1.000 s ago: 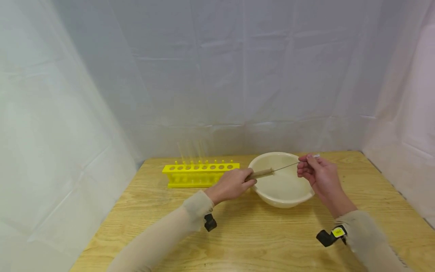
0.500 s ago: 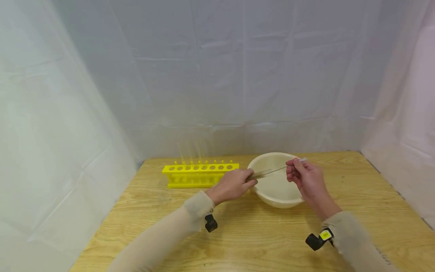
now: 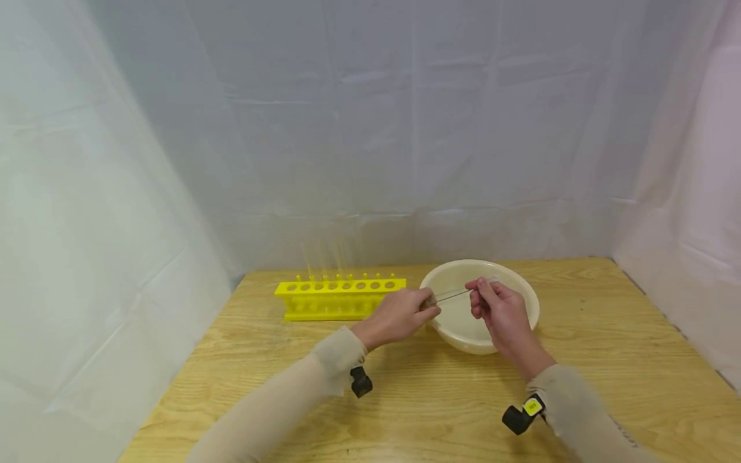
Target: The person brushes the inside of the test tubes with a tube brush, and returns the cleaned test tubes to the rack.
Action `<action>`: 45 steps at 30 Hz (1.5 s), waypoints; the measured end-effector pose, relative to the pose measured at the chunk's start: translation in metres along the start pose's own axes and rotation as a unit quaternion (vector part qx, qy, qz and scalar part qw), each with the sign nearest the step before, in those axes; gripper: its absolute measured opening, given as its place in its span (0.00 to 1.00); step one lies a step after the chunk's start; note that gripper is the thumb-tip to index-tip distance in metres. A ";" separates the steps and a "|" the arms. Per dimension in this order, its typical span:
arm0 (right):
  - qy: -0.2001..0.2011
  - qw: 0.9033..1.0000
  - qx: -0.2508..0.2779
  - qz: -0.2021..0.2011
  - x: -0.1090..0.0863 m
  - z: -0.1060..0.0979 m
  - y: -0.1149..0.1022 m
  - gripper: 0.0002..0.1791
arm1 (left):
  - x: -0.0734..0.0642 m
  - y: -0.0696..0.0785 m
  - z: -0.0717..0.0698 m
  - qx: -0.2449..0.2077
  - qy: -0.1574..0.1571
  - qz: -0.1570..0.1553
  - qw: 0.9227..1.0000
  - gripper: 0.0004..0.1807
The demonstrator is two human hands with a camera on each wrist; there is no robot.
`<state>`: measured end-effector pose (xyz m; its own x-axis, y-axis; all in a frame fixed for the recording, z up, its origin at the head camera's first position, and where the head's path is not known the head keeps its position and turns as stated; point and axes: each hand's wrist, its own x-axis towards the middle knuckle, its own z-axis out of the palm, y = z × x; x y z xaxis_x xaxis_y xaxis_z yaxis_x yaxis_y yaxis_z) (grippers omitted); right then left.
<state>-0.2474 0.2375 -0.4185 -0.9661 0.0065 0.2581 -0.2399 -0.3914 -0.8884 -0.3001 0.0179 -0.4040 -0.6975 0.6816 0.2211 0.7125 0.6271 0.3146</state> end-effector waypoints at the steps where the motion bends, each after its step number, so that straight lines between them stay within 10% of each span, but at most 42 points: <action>1: -0.003 1.000 -0.011 0.002 -0.001 0.000 0.000 0.17 | 0.000 0.000 0.000 -0.003 -0.002 0.001 1.000 0.09; 9: -0.017 0.983 -0.178 -0.034 -0.006 -0.018 -0.017 0.21 | -0.003 0.002 -0.004 -0.016 -0.012 0.028 0.999 0.11; 16: -0.009 0.914 -0.396 -0.088 -0.008 -0.030 -0.038 0.18 | -0.006 -0.001 -0.008 -0.014 -0.012 0.022 1.000 0.11; 20: -0.041 0.897 -0.434 -0.071 -0.007 -0.032 -0.045 0.20 | -0.005 -0.001 -0.007 -0.007 -0.016 0.032 0.999 0.12; 34: -0.078 0.884 -0.453 -0.089 -0.003 -0.017 -0.035 0.20 | -0.004 0.003 -0.005 0.022 -0.021 0.025 0.999 0.13; 45: -0.079 0.920 -0.374 0.087 0.000 -0.015 -0.033 0.25 | -0.006 0.001 0.000 0.058 -0.024 0.025 0.998 0.14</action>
<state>-0.2405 0.2641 -0.3944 -0.9844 -0.1525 0.0877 -0.1390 0.3687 -0.9191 -0.2953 0.0148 -0.4045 -0.6590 0.7281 0.1889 0.7518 0.6297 0.1957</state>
